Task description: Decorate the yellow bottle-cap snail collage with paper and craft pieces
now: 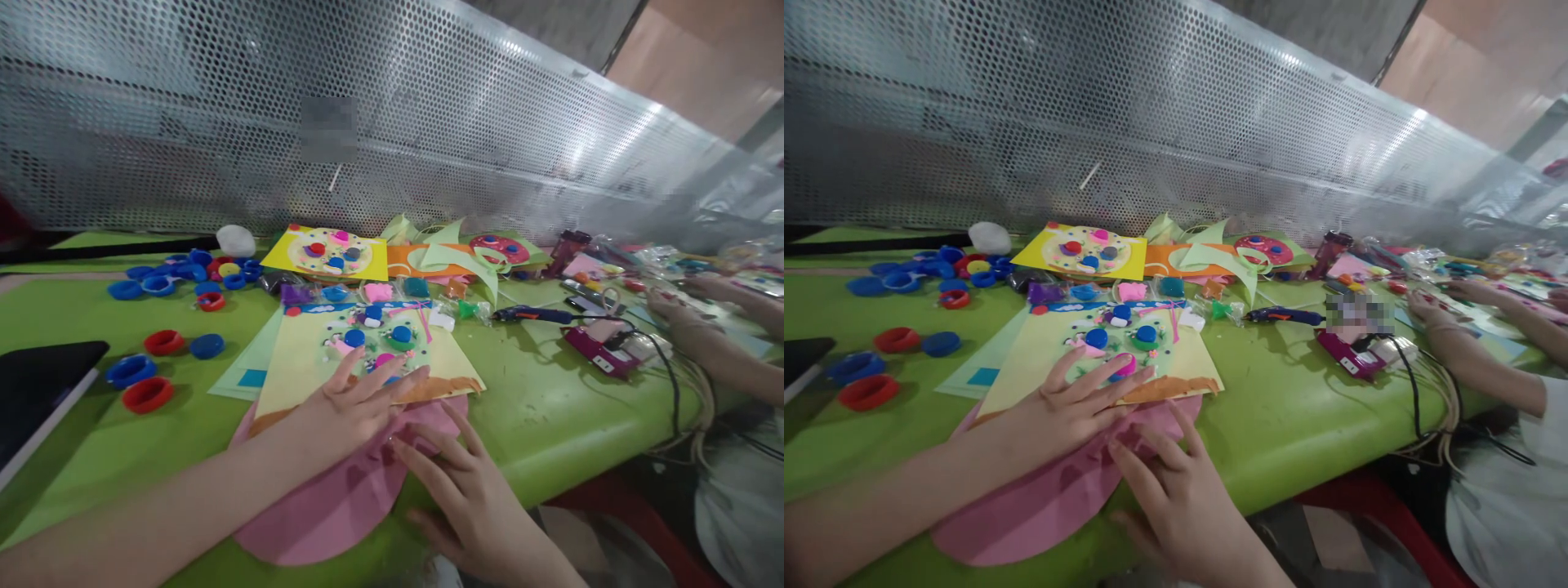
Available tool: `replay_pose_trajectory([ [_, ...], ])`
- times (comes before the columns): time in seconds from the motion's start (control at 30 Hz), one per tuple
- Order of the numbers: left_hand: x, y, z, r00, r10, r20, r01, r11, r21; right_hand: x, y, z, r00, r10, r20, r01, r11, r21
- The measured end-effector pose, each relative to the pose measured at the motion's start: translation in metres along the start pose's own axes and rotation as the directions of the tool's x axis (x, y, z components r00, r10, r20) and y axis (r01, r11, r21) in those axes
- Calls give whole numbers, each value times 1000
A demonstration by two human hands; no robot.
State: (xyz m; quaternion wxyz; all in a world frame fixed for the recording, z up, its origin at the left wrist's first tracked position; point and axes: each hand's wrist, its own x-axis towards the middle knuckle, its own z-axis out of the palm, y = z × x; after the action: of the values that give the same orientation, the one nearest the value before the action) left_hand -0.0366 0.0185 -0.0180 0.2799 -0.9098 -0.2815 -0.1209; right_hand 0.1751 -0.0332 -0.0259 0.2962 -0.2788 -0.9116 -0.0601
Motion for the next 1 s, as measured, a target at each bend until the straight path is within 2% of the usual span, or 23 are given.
replay_pose_trajectory([
  [0.13,1,1,-3,998,-45,42,48,997,-63,-3,-3,13,979,152,-134,-144,987,70],
  [0.23,2,1,-4,995,-71,67,77,993,-91,-4,-9,24,924,307,-228,-289,951,112],
  [0.33,2,0,-3,992,-117,37,121,986,-116,-1,-14,30,867,429,-252,-402,903,154],
  [0.5,2,-1,3,994,-106,-10,104,989,-108,-3,-5,21,829,505,-242,-449,858,251],
  [0.57,2,-1,8,994,-71,-79,65,995,-75,-6,2,12,811,533,-241,-480,842,244],
  [0.67,2,-2,16,964,-54,-260,43,998,-46,-6,5,4,828,513,-226,-475,856,203],
  [0.73,2,-2,17,952,-57,-300,46,998,-44,-3,3,4,848,476,-232,-437,876,202],
  [0.83,2,-4,11,988,-34,-150,28,999,-37,2,-5,11,899,381,-215,-344,919,191],
  [0.9,2,-6,7,997,-33,-68,30,999,-43,4,-11,15,944,276,-182,-248,955,163],
  [1.0,6,-9,4,998,-30,-48,29,999,-38,2,-16,18,973,128,-190,-113,990,84],
])
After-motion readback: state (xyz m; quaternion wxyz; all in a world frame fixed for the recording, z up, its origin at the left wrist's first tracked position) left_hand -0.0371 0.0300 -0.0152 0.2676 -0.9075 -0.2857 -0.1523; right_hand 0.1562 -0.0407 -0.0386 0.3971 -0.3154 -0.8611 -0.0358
